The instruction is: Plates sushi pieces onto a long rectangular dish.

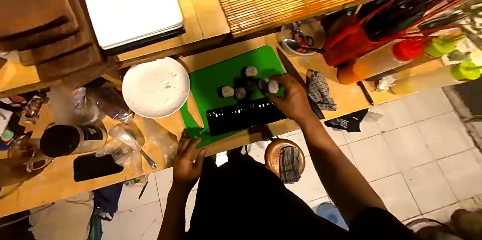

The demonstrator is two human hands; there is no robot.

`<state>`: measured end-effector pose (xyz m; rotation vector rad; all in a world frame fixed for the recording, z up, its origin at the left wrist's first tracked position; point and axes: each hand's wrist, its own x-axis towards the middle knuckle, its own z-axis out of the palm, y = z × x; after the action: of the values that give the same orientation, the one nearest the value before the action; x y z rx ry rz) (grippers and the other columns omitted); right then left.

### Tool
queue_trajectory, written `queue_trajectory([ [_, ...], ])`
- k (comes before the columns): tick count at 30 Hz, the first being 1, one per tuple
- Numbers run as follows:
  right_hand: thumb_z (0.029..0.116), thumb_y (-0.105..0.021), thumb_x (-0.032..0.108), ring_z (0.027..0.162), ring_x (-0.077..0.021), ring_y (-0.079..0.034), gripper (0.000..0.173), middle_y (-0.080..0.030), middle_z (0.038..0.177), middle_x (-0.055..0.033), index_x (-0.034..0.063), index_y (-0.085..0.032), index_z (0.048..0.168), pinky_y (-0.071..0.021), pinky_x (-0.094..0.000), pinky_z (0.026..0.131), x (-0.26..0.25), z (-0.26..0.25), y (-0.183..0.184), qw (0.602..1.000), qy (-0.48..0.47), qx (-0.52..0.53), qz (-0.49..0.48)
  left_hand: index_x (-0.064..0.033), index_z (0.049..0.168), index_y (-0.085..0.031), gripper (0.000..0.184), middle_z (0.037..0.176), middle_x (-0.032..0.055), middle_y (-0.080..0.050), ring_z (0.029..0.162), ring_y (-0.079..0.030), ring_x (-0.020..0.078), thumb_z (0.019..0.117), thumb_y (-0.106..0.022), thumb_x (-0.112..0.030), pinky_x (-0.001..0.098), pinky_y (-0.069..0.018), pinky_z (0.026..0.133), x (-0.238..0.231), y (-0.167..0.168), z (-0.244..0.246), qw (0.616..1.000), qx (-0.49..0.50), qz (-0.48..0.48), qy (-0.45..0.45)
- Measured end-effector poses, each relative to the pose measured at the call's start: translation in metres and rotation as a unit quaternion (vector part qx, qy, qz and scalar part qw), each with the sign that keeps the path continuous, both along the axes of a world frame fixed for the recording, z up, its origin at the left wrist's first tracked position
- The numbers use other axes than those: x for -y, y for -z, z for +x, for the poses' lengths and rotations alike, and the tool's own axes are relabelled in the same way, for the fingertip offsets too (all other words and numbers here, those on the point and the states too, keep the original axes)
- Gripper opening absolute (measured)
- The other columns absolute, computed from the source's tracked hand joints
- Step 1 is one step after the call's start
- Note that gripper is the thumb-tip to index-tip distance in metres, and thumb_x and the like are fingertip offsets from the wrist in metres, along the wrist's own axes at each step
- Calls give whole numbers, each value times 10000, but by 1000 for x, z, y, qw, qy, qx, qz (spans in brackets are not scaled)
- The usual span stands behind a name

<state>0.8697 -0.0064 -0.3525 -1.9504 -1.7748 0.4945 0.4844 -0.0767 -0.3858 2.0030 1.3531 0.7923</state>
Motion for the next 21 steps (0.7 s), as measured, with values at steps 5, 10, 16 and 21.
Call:
queue_trajectory([
  [5,832,-835,247,1179,-301,-641,517,-666,1270,-130,126,-669,1307,-556,-516,971,21,-107,17,989,-144,-44,4,-32,1228,-714,420,1213,169,-698,1081,-679,250,1037,-537,-361,411,-570,915,-10,4,1,1000,-5,-21,7],
  [10,888,-789,268,1242,-328,-612,487,-658,1322,-129,124,-662,1336,-515,-546,1026,15,-147,36,985,-165,-24,-46,-30,1224,-713,400,1198,158,-696,1055,-673,230,1028,-550,-338,384,-566,892,-14,6,-5,1000,4,-12,17],
  [16,887,-785,428,1238,-271,-620,571,-631,1389,-64,170,-640,1375,-522,-523,1024,23,-123,22,990,-124,-53,-36,-18,1220,-705,350,1175,167,-692,1073,-661,218,1008,-578,-265,373,-566,884,-9,8,-19,999,26,-4,22],
  [21,959,-729,256,1028,-321,-687,411,-656,1230,-193,37,-645,1297,-582,-521,900,9,-35,12,998,59,-34,-15,-30,1242,-699,376,1192,154,-689,1110,-652,216,1020,-563,-300,365,-551,949,-1,2,-30,1000,17,-10,2],
])
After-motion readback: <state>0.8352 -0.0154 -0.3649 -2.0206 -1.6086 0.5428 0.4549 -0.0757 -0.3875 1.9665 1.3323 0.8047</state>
